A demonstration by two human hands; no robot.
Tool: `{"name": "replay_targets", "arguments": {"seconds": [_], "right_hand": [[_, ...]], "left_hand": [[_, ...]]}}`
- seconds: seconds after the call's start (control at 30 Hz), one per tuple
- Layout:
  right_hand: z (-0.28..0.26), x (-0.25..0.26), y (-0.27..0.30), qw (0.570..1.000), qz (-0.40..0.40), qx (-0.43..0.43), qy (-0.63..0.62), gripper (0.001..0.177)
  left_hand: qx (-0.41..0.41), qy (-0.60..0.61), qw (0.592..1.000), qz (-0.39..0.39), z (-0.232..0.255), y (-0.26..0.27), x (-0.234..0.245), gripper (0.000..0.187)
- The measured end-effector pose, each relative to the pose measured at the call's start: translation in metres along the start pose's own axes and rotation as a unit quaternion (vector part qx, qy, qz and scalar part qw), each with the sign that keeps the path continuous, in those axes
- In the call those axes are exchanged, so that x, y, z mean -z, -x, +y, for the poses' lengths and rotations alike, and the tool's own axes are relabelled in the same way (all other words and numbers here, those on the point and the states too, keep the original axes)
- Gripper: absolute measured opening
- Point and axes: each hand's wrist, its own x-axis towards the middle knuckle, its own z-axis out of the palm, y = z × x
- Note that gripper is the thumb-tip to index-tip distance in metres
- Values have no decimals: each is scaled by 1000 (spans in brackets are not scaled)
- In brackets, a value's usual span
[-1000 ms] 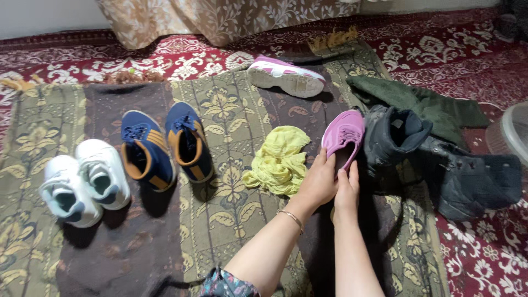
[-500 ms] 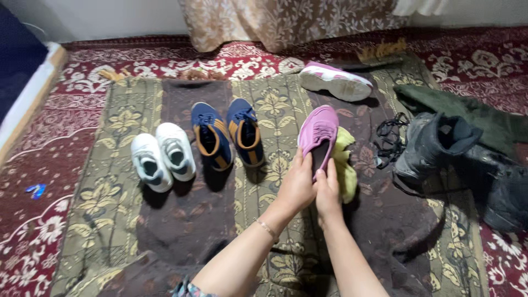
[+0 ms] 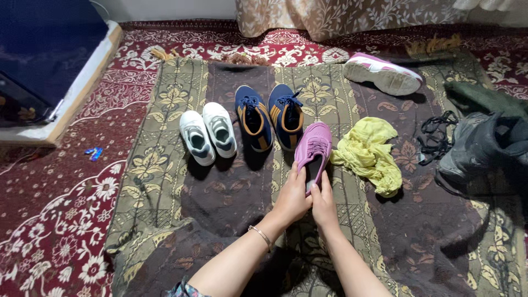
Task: The person sits on a patterned rug and re-laces a blue sneaker with orange accents, threading the laces through the eyelets and tying a knot. The person then picks up a pink sneaker and begins to adjust its laces.
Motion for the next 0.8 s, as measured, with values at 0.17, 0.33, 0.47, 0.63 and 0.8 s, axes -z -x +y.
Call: {"name": "replay_targets", "arguments": {"seconds": [0.17,0.33,0.47,0.63,0.8], "right_hand": [[21,15,-8,996,18,-46,79,64],[31,26,-9,993,47,-50,91,58],[43,53,-38,965,81,-35,246,37],[67,103,-97,895,42,-12,443,35],[72,121,-104,934,34,-1,357,34]], "left_hand": [[7,15,1000,-13,-3,-6,-16,76],[54,42,996,-50,2,-8,-24,79],[41,34,998,-44,7,-5,-23,90],[50,17,996,-65,13,-2,-18,92],[70,13,993,-90,16,-3,-8,88]]}}
